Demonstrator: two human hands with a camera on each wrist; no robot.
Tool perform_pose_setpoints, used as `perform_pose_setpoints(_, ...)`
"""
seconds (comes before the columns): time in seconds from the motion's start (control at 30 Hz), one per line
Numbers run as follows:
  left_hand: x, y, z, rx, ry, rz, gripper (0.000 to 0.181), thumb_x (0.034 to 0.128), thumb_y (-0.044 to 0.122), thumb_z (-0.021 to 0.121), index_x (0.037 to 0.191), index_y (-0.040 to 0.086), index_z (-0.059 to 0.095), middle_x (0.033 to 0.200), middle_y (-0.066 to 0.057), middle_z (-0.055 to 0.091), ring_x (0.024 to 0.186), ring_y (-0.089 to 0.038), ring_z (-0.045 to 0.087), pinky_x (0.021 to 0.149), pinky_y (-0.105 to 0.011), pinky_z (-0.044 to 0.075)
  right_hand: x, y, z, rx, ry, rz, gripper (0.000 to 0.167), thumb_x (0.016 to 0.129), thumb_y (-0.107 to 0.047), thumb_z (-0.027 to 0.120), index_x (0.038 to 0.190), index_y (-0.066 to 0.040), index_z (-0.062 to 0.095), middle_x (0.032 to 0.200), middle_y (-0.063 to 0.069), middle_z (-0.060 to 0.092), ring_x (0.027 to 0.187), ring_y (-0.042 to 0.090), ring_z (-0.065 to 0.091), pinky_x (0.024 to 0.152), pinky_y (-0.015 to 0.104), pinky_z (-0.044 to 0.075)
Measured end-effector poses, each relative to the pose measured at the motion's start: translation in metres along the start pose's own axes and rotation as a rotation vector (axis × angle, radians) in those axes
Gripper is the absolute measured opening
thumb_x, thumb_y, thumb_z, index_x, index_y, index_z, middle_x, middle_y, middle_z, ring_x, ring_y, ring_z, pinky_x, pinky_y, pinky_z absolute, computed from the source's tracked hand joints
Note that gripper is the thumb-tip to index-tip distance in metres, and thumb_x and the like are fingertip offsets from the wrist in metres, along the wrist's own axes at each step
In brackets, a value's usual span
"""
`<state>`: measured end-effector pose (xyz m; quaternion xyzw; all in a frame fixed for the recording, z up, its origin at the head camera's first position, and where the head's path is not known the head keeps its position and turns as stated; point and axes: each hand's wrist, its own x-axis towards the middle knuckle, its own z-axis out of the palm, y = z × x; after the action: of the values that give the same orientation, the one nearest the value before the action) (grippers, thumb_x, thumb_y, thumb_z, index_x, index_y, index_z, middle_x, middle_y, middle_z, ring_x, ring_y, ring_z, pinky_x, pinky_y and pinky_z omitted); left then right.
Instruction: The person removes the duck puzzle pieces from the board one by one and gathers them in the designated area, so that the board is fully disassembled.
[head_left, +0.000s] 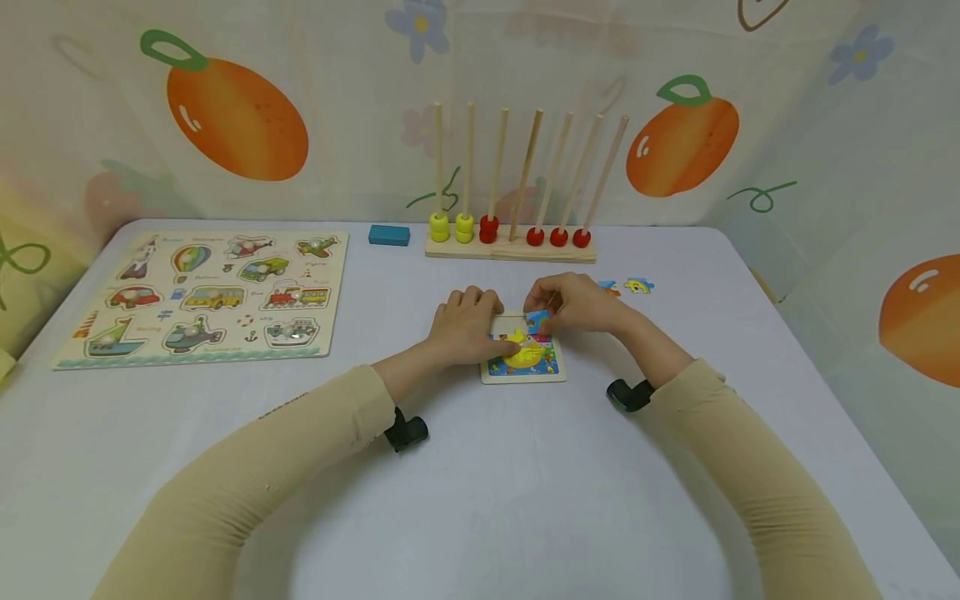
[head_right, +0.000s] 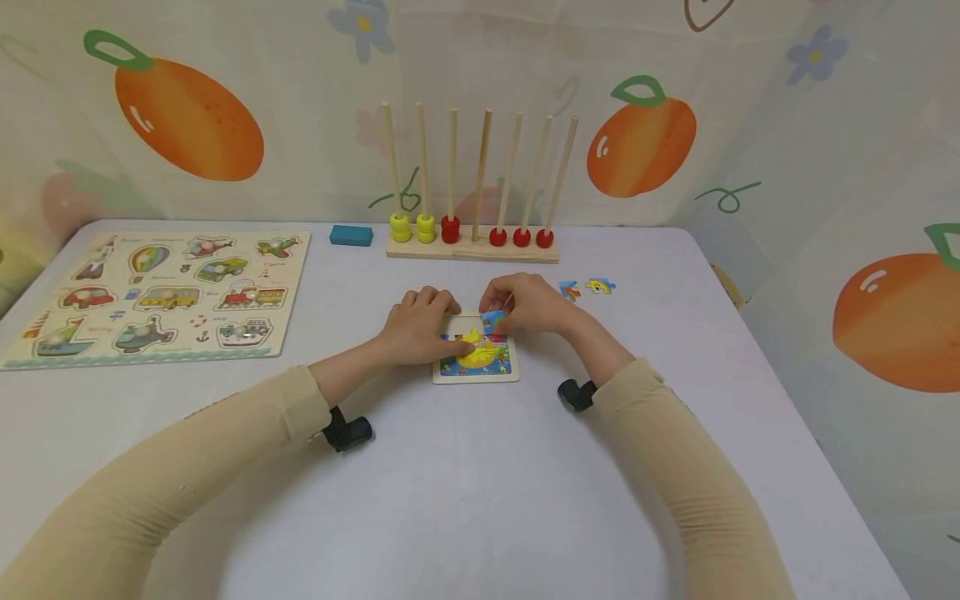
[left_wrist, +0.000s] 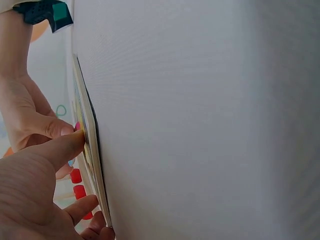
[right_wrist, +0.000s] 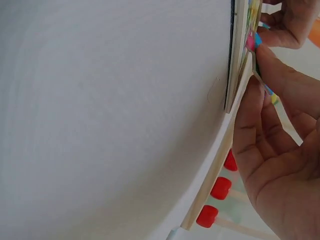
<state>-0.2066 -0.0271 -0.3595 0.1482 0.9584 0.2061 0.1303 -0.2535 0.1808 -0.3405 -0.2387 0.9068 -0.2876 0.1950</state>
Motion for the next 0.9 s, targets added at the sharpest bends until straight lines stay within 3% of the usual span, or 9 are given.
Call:
perform_pose_setpoints(0.27, 0.001, -0.001, 0.001, 0.015, 0.01, 0.01, 0.064, 0.0841, 0.054, 0.07, 0.13, 0.014, 0.052, 0.138, -0.013, 0.049, 0.128, -0.034, 0.041, 0.109, -0.05, 0.037, 0.0, 0.003, -0.004, 0.034, -0.018, -0.007, 0.027, 0.082, -0.009, 0.077, 0.108, -0.011, 0.07, 0.102, 0.009, 0.071, 0.096, 0.022, 0.061, 0.085, 0.03, 0.05)
perform_pose_setpoints(0.53, 0.004, -0.005, 0.002, 0.006, -0.006, 0.02, 0.067, 0.0831, 0.056, 0.07, 0.132, 0.014, 0.052, 0.14, -0.013, 0.048, 0.129, -0.035, 0.04, 0.11, -0.051, 0.037, -0.006, 0.006, -0.016, 0.118, 0.039, 0.035, 0.032, 0.083, -0.015, 0.078, 0.112, -0.008, 0.067, 0.105, 0.011, 0.068, 0.095, 0.023, 0.062, 0.075, 0.027, 0.054)
perform_pose_setpoints(0.77, 0.004, -0.01, -0.003, 0.014, -0.054, 0.065, 0.07, 0.0842, 0.054, 0.069, 0.138, 0.014, 0.05, 0.144, -0.014, 0.045, 0.132, -0.036, 0.039, 0.11, -0.052, 0.038, -0.015, 0.014, -0.033, 0.192, 0.112, 0.067, 0.027, 0.087, -0.011, 0.073, 0.113, -0.005, 0.068, 0.105, 0.012, 0.067, 0.081, 0.018, 0.066, 0.072, 0.027, 0.055)
perform_pose_setpoints(0.9, 0.003, -0.015, -0.009, 0.009, -0.106, 0.119, 0.072, 0.0857, 0.051, 0.069, 0.143, 0.013, 0.047, 0.15, -0.014, 0.041, 0.136, -0.037, 0.037, 0.113, -0.052, 0.036, -0.023, 0.019, -0.042, 0.201, 0.161, 0.094, 0.028, 0.089, -0.013, 0.072, 0.116, -0.006, 0.068, 0.1, 0.009, 0.066, 0.082, 0.025, 0.068, 0.075, 0.032, 0.057)
